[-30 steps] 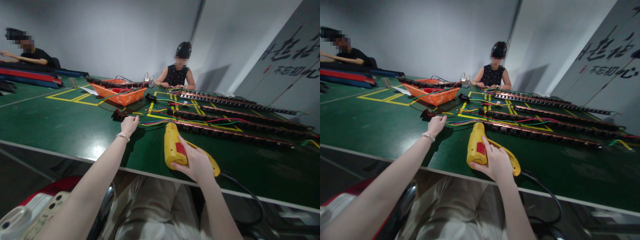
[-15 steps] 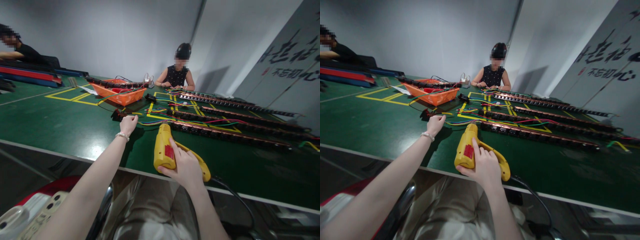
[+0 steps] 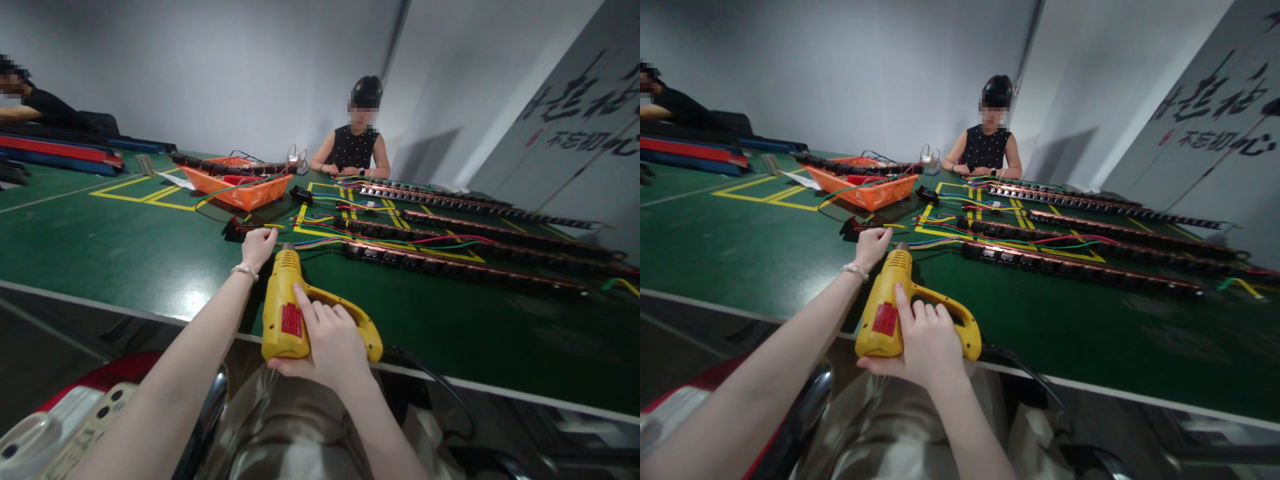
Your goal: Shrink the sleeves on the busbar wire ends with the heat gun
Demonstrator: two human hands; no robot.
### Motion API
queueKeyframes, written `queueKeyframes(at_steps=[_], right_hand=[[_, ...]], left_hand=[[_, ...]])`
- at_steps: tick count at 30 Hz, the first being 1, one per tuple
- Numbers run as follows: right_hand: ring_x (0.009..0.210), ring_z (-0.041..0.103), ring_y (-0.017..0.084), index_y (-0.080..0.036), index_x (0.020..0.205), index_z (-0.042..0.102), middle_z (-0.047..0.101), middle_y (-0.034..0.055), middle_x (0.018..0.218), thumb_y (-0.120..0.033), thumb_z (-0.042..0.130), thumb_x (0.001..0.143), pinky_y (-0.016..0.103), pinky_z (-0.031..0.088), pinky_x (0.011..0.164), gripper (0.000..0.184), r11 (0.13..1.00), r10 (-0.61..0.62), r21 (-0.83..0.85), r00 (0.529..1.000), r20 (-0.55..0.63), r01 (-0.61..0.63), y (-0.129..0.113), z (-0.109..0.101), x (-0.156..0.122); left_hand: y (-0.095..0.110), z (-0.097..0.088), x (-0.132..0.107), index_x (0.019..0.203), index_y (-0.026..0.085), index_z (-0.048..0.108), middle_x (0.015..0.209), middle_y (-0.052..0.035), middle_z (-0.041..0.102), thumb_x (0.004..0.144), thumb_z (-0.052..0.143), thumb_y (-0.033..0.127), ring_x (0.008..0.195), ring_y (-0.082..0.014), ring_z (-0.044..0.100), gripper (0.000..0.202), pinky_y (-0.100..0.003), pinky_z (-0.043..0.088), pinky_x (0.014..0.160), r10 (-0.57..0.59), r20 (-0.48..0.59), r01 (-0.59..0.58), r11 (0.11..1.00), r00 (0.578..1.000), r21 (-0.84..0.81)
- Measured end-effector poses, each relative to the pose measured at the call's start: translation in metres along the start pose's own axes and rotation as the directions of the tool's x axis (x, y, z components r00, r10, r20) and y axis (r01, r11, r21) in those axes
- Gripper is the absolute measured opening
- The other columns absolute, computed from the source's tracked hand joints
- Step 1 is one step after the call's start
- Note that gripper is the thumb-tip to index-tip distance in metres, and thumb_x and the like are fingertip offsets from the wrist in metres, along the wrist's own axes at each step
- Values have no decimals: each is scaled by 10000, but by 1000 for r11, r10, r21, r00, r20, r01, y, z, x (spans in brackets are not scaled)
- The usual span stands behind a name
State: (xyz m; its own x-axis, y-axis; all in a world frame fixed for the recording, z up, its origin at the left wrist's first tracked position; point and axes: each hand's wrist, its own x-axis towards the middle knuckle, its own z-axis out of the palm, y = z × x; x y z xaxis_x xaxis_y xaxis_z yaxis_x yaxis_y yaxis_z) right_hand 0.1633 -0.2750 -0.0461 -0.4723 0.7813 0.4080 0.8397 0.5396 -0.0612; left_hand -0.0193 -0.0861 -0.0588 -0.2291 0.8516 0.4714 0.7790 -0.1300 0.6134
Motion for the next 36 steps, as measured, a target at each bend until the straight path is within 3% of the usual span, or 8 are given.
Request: queueKeyframes(at_steps=[5,12,19,25,36], right_hand=[[762,566,237,-61,1429,300,616,87,860,-865,319,669,380,371,730,1107,999,-52,13,998,31,52,-5,2,4],[776,579,236,-83,1437,289,631,91,878,-864,316,675,375,377,735,1092,996,-64,64,998,15,63,0,2,3],[830,600,254,-95,1431,302,646,103,939,-898,369,606,393,398,784,1154,987,-76,148,994,72,65,18,-4,2],[842,611,253,-87,1431,296,655,100,934,-826,503,611,391,411,779,1123,982,-67,182,996,56,55,36,-9,-4],[866,629,254,-138,1447,277,677,102,1017,-712,619,626,386,448,796,1059,994,25,106,999,38,-29,65,-21,-17]], left_hand=[[-2,0,1,516,169,530,552,-15,492,844,374,467,559,-124,385,469,-269,222,542,25,28,-24,999,999,-34],[1,-5,0,585,177,605,618,-52,571,852,359,484,593,-149,431,475,-280,200,534,-71,-11,72,997,997,41],[2,-4,-3,558,189,571,580,-29,519,830,389,467,579,-142,409,429,-278,192,535,-58,-33,60,997,998,54],[1,-3,-3,498,189,468,531,3,424,815,405,460,551,-124,358,422,-275,188,531,-16,-4,16,999,1000,30],[-1,-2,-2,459,193,378,490,12,368,811,408,440,527,-119,345,431,-274,209,531,32,2,-32,999,999,-29]])
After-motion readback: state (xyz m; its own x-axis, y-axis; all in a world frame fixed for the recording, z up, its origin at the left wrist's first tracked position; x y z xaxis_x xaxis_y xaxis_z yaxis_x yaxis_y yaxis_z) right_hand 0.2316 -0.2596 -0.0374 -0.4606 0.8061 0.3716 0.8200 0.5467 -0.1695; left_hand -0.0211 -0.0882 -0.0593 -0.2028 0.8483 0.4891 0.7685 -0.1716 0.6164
